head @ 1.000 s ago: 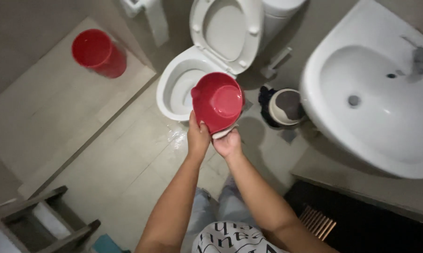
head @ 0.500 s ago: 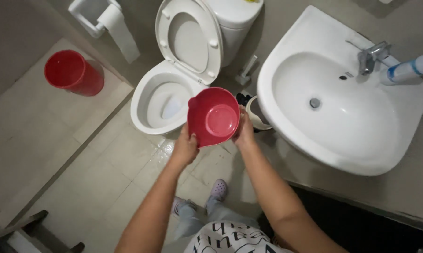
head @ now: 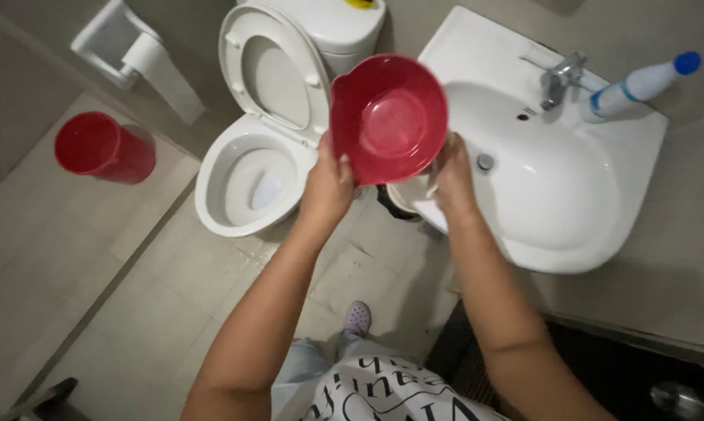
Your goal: The person pours a white cleaning solution from a red scoop into a toilet bowl and scrubs the interior with a toilet brush. After cleaning, the person rinses the scoop and brush at the sink, then washes their hands and places a mug on a wall-mounted rack.
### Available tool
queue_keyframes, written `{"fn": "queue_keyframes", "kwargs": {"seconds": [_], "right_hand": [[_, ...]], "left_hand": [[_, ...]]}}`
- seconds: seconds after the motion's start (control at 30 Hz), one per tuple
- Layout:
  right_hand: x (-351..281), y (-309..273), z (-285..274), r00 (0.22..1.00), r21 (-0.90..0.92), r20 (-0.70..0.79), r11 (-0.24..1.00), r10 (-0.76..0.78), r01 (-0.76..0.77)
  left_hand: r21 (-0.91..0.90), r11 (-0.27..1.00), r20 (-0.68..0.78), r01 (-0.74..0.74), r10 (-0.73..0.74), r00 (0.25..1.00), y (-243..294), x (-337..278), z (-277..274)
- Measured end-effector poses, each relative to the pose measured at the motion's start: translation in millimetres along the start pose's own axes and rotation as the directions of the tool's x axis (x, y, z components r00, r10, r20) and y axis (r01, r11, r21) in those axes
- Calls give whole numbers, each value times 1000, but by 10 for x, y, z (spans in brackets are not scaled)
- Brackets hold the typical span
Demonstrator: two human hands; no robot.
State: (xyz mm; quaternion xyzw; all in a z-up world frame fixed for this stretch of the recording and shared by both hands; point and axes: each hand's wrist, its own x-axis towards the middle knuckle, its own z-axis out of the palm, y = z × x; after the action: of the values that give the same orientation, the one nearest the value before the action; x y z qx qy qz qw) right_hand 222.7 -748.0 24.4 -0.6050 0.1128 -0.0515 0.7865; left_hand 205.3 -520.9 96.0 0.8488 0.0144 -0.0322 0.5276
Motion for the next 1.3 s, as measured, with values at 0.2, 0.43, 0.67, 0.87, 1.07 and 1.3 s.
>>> {"fn": "queue_keyframes", "kwargs": {"seconds": [0.2, 0.43, 0.67, 0.87, 1.07, 1.3], "right_hand": [[261, 101, -1193, 929, -69, -368, 998, -36, 12], [237, 265, -2363, 847, -145, -532, 983, 17, -111], [278, 231, -2549, 797, -242, -601, 937, 58, -251], [520, 294, -2730, 777, -374, -628, 895, -51, -244], [751, 362, -2778, 791, -479, -610, 815, -41, -327], [994, 755, -2550, 791, -334, -606, 875, 85, -350]], "left_hand": [[-177, 974, 401, 143, -62, 914, 200, 261, 666], [-92, 978, 596, 185, -95, 797, 241, 418, 1446], [437, 896, 672, -78, -268, 690, 4, 894, 2179], [436, 766, 746, -472, -13, 666, -627, 1493, 2893], [342, 766, 809, -544, 54, 585, -730, 1869, 3108], [347, 848, 798, -400, -43, 601, -527, 1940, 2980]]}}
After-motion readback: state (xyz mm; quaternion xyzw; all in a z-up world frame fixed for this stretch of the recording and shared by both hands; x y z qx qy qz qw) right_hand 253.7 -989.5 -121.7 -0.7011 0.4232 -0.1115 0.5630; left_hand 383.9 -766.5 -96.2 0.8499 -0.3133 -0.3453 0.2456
